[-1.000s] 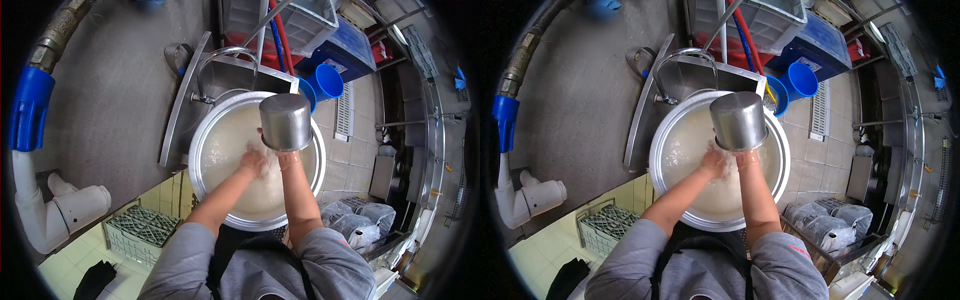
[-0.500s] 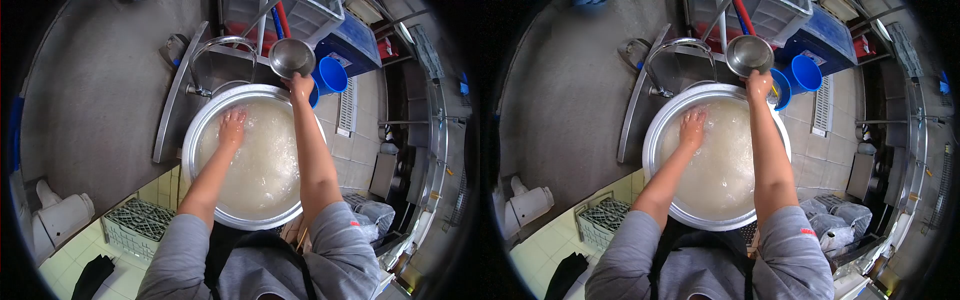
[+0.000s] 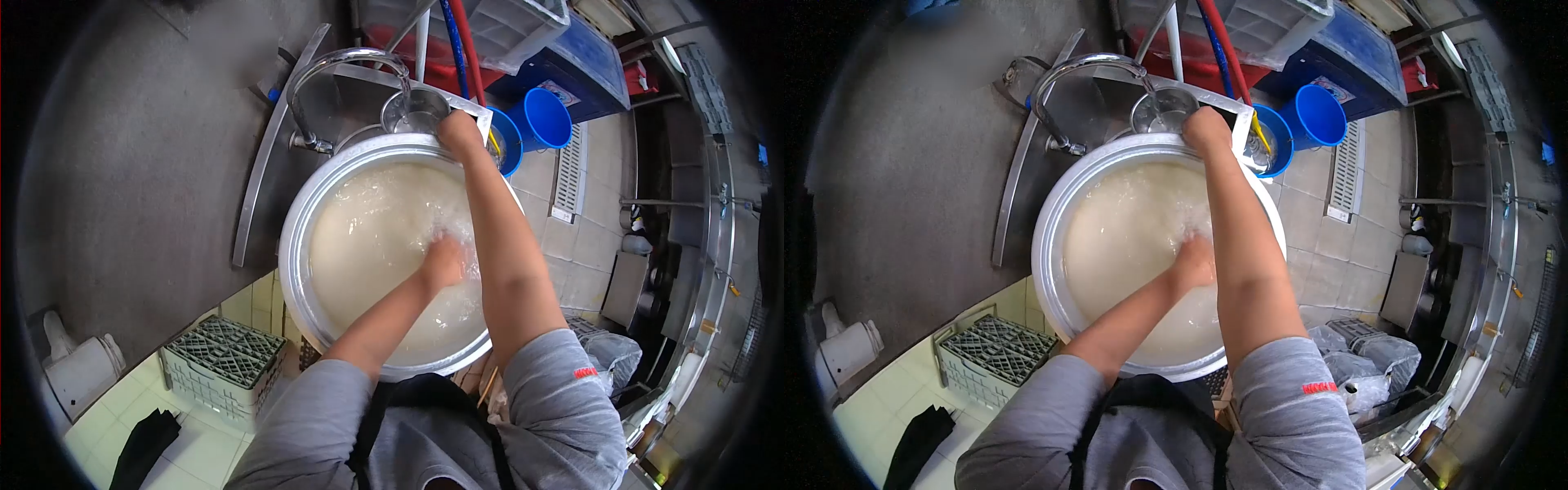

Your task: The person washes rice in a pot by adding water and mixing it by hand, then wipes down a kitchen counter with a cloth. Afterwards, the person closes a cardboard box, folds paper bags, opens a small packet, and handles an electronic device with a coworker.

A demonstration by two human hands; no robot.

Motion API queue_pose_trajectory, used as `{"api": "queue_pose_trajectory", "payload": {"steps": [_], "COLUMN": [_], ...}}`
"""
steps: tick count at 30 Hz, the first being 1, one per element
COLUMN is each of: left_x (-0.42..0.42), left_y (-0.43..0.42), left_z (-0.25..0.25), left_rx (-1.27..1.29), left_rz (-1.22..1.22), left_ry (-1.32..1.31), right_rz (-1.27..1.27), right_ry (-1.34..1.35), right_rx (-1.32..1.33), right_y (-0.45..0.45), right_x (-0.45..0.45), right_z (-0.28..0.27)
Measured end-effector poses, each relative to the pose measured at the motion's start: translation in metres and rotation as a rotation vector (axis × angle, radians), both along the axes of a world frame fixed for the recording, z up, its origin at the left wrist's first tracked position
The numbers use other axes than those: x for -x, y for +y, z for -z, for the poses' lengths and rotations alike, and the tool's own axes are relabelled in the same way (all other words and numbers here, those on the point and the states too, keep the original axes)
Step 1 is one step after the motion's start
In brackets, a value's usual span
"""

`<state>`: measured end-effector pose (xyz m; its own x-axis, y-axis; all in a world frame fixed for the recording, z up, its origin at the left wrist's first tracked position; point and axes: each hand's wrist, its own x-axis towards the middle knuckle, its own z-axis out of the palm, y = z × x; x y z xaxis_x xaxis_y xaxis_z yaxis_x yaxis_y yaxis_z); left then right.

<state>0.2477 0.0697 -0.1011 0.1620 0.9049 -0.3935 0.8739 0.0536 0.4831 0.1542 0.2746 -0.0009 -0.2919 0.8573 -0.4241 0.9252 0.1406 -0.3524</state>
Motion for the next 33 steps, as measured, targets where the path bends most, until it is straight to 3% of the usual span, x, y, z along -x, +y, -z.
{"api": "queue_pose_trajectory", "payload": {"steps": [4,8,9,12,15,18,21,24,33], "left_x": [-0.015,-0.01,-0.005,0.035,0.076,0.111,0.149,0.177,0.216], "left_y": [-0.04,-0.093,-0.105,-0.131,-0.137,-0.143,-0.105,-0.097,-0.153], "left_z": [-0.006,-0.025,-0.03,-0.048,-0.053,-0.03,-0.093,-0.119,-0.152], "left_rx": [-0.172,-0.29,-0.303,-0.218,-0.182,-0.073,0.188,-0.034,0.039], "left_rz": [0.115,0.125,0.033,0.349,0.466,0.681,0.693,0.545,0.281], "left_ry": [-0.148,-0.285,-0.405,-0.328,-0.283,0.093,0.252,0.3,0.634], "right_rz": [-0.022,-0.091,-0.166,-0.091,-0.066,-0.047,-0.048,-0.069,-0.126], "right_ry": [0.042,0.088,0.071,0.135,0.118,0.102,0.108,0.102,0.15], "right_rx": [-0.015,-0.055,-0.078,-0.073,-0.05,-0.027,-0.036,-0.027,-0.063], "right_y": [0.001,0.008,0.006,0.007,0.009,0.005,0.009,0.013,0.014], "right_x": [-0.002,-0.003,-0.005,-0.005,-0.004,-0.003,-0.003,-0.004,-0.007], "right_z": [0.003,0.017,0.01,0.017,0.017,0.01,0.014,0.021,0.027]}}
